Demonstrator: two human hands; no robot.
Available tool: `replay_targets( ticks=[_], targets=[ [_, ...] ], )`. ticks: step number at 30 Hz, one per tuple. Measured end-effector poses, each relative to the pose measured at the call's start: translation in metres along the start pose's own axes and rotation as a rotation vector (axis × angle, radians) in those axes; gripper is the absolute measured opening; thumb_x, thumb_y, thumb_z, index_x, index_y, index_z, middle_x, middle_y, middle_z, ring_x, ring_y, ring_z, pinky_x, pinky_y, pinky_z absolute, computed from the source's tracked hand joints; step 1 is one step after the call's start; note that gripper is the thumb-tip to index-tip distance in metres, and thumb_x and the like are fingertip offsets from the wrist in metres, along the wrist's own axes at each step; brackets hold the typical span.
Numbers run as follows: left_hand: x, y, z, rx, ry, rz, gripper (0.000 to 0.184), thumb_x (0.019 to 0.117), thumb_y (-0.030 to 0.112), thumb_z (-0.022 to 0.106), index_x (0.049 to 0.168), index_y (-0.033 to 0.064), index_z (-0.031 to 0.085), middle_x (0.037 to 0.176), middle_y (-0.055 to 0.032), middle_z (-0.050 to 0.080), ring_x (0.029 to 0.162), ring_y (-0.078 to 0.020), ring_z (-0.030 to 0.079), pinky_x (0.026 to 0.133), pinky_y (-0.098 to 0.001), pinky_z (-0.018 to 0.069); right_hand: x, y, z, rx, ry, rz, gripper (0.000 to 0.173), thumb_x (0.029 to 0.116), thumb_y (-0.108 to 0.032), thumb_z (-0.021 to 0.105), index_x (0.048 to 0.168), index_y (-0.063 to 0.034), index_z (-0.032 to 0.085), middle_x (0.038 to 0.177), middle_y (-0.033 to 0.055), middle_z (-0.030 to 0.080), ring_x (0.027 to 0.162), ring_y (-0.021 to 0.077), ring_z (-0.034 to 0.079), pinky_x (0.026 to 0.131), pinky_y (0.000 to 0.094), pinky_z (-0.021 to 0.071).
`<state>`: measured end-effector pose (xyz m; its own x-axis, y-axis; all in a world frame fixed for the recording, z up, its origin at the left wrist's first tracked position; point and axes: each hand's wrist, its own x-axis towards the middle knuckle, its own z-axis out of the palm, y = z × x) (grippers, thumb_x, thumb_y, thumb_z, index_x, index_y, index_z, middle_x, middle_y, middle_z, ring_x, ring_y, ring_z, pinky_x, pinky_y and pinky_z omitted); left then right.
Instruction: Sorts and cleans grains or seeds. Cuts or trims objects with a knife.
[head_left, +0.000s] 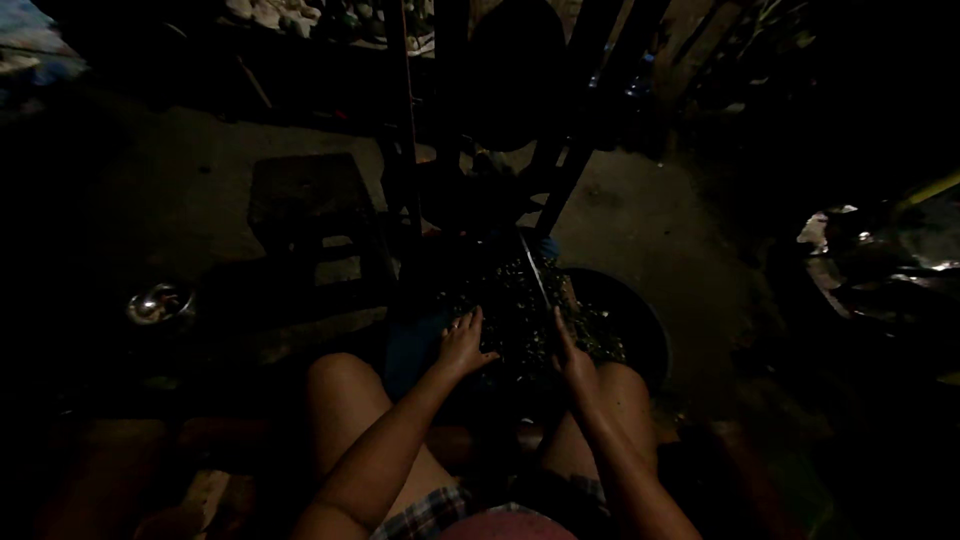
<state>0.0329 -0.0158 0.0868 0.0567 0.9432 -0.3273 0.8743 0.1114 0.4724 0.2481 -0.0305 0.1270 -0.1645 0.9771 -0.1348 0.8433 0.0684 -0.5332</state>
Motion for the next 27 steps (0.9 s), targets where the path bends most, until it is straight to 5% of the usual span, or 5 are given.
replay_targets(
  ticks=[3, 9, 16, 22, 27],
  targets=[
    [0.0, 0.001, -0.001, 0.006, -0.004, -0.008, 0.098, 0.0921, 0.047, 0.073, 0.165, 0.0094, 0.019, 0.165, -0.0182, 0.033, 0.15, -0.0378, 0.035, 0.12, -0.059, 0.0291, -0.002, 0.004, 0.013, 0.055, 0.177, -0.154, 0.063, 0.106, -0.011, 0.045, 0.165, -0.015, 0.021, 0.122, 0.0236, 0.07, 0.095, 0.0405, 0.073, 0.086, 0.0559, 0.0573],
    [0.001, -0.003, 0.001, -0.011, 0.012, 0.013, 0.1, 0.0925, 0.051, 0.072, 0.166, 0.0103, 0.017, 0.168, -0.0146, 0.029, 0.154, -0.0359, 0.029, 0.121, -0.0591, 0.0279, 0.011, 0.007, 0.019, -0.145, -0.222, 0.072, 0.068, 0.1094, -0.028, 0.043, 0.166, -0.0356, 0.006, 0.111, 0.0191, 0.072, 0.097, 0.039, 0.071, 0.088, 0.0577, 0.0543],
    [0.0, -0.001, -0.004, -0.014, -0.001, 0.002, 0.098, 0.0933, 0.046, 0.072, 0.166, 0.0092, 0.016, 0.168, -0.0165, 0.029, 0.154, -0.0363, 0.029, 0.121, -0.0595, 0.0276, -0.001, 0.003, 0.016, 0.002, 0.125, -0.201, 0.06, 0.1073, -0.015, 0.045, 0.164, -0.0176, 0.026, 0.119, 0.0226, 0.072, 0.095, 0.0407, 0.073, 0.085, 0.0588, 0.0568],
    [0.001, -0.005, -0.001, -0.051, 0.023, 0.017, 0.102, 0.0907, 0.049, 0.075, 0.165, 0.0092, 0.019, 0.166, -0.0173, 0.03, 0.153, -0.0377, 0.029, 0.121, -0.0607, 0.028, 0.01, -0.003, 0.008, -0.2, -0.254, 0.026, 0.07, 0.1065, -0.027, 0.05, 0.165, -0.0387, 0.013, 0.111, 0.0192, 0.073, 0.099, 0.0403, 0.071, 0.089, 0.0601, 0.0532],
    [0.002, -0.005, -0.004, -0.038, 0.009, 0.003, 0.095, 0.092, 0.042, 0.074, 0.164, 0.0087, 0.022, 0.164, -0.0179, 0.034, 0.151, -0.0378, 0.033, 0.12, -0.0601, 0.0288, 0.002, -0.01, -0.003, -0.082, -0.004, -0.151, 0.061, 0.1074, -0.014, 0.044, 0.164, -0.0268, 0.025, 0.112, 0.0223, 0.072, 0.095, 0.0408, 0.071, 0.086, 0.0579, 0.0551]
  ],
)
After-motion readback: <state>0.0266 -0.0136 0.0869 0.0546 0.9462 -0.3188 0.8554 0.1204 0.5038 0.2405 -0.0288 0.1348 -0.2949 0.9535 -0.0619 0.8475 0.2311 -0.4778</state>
